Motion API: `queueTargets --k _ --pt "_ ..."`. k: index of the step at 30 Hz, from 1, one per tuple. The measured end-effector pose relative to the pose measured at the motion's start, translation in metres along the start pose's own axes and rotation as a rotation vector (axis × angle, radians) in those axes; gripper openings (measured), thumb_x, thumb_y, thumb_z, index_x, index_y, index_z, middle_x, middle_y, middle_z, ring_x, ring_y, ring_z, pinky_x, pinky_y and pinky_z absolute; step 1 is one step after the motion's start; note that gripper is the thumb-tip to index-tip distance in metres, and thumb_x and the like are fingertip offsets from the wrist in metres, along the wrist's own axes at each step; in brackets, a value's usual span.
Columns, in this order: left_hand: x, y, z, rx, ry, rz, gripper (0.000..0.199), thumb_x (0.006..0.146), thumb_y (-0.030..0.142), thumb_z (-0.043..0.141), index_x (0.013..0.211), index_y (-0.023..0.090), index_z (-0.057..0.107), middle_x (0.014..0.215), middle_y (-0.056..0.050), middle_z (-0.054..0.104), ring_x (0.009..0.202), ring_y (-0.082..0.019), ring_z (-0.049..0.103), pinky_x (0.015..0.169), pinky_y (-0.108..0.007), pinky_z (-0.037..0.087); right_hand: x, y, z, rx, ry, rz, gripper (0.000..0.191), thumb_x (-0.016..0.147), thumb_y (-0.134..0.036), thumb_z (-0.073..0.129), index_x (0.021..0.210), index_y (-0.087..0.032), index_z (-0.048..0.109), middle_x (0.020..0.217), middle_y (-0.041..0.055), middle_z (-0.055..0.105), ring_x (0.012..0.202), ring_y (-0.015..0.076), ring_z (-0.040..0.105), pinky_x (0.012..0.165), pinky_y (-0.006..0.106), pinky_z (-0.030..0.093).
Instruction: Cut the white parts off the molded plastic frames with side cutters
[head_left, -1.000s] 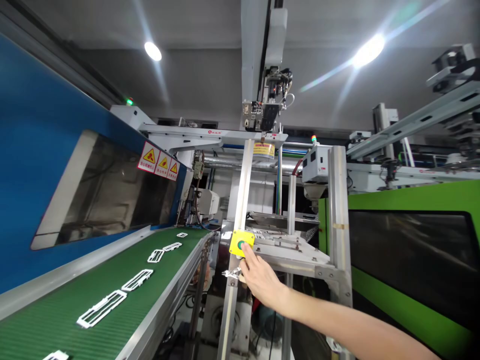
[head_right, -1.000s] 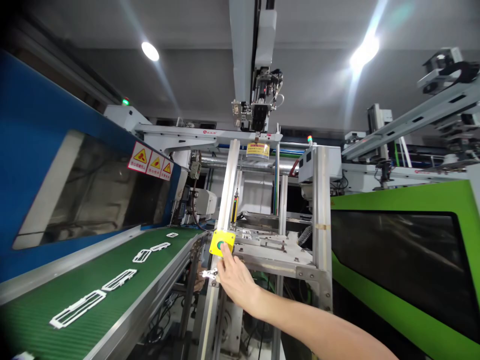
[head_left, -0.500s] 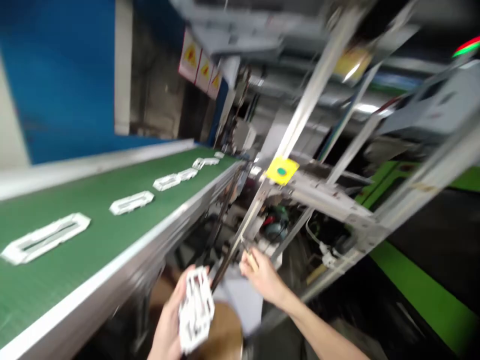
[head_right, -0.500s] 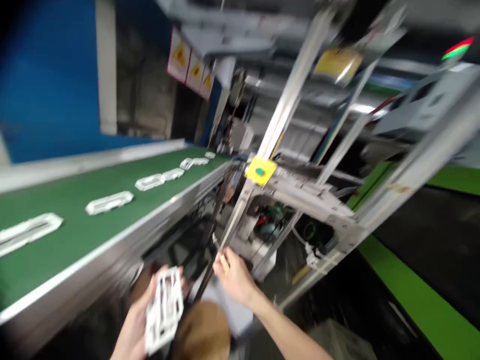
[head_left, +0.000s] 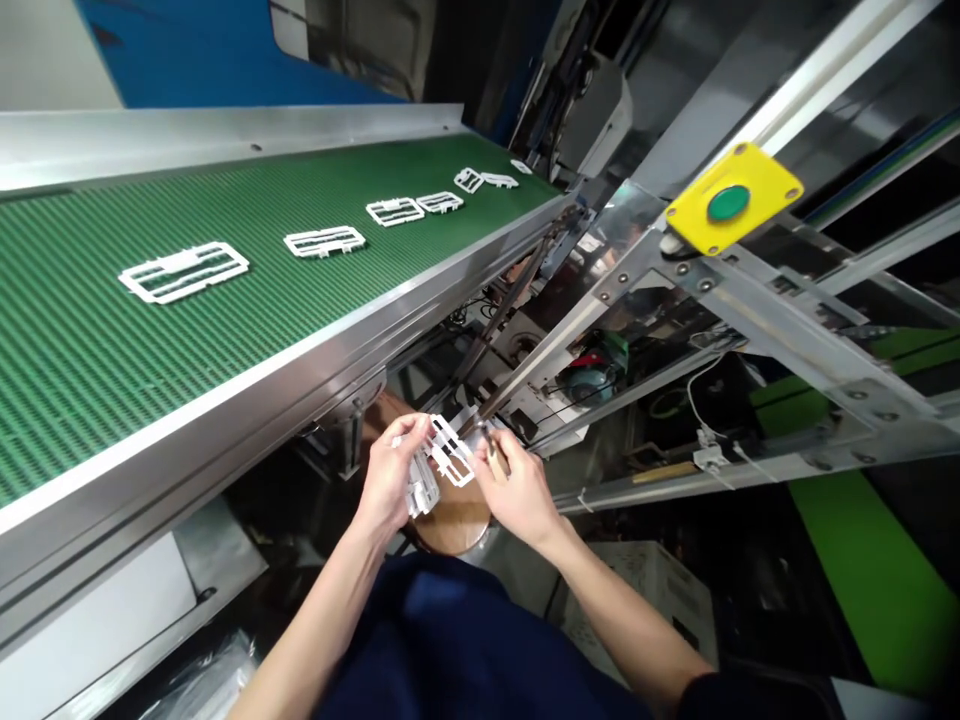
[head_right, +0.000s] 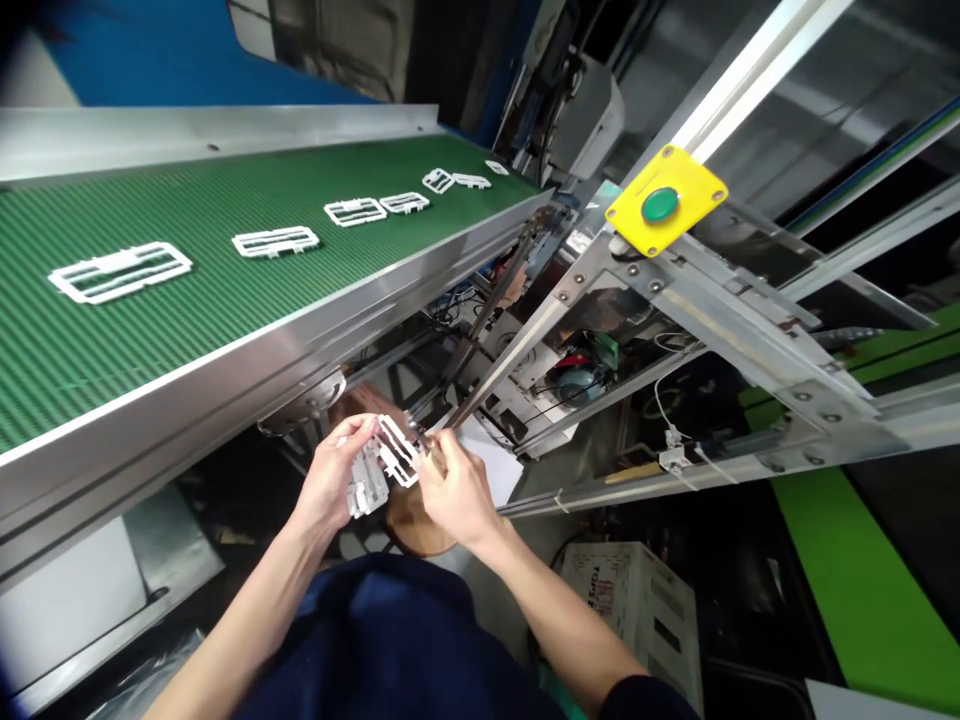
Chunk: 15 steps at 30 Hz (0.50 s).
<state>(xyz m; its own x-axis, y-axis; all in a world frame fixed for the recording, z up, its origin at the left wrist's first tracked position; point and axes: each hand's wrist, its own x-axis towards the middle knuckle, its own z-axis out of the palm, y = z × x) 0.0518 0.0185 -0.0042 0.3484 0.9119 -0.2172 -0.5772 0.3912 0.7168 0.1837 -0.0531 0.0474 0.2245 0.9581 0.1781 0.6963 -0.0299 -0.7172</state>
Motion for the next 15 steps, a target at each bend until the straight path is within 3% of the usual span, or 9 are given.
queueTargets --k 7,15 --pt "0.001 0.01 -0.014 -0.147 -0.086 -0.189 0.023 0.076 0.022 0.068 0.095 0.01 0.066 0.077 -0.003 0.06 0.055 -0.01 0.057 0.05 -0.018 0.051 0.011 0.013 -0.004 0.353 -0.021 0.163 0.02 0.071 -0.024 0.065 0.083 -0.018 0.049 0.07 -0.0027 0.055 0.064 0.0105 0.055 0.064 0.022 0.048" --pt "0.008 0.001 -0.024 -0.434 -0.178 -0.246 0.022 0.087 0.026 0.054 0.1 0.011 0.064 0.082 -0.007 0.065 0.06 -0.015 0.062 0.054 -0.025 0.054 0.01 0.011 -0.002 0.464 -0.015 0.196 0.022 0.071 -0.023 0.068 0.084 -0.019 0.05 0.071 -0.0034 0.053 0.064 0.0093 0.052 0.064 0.022 0.047"
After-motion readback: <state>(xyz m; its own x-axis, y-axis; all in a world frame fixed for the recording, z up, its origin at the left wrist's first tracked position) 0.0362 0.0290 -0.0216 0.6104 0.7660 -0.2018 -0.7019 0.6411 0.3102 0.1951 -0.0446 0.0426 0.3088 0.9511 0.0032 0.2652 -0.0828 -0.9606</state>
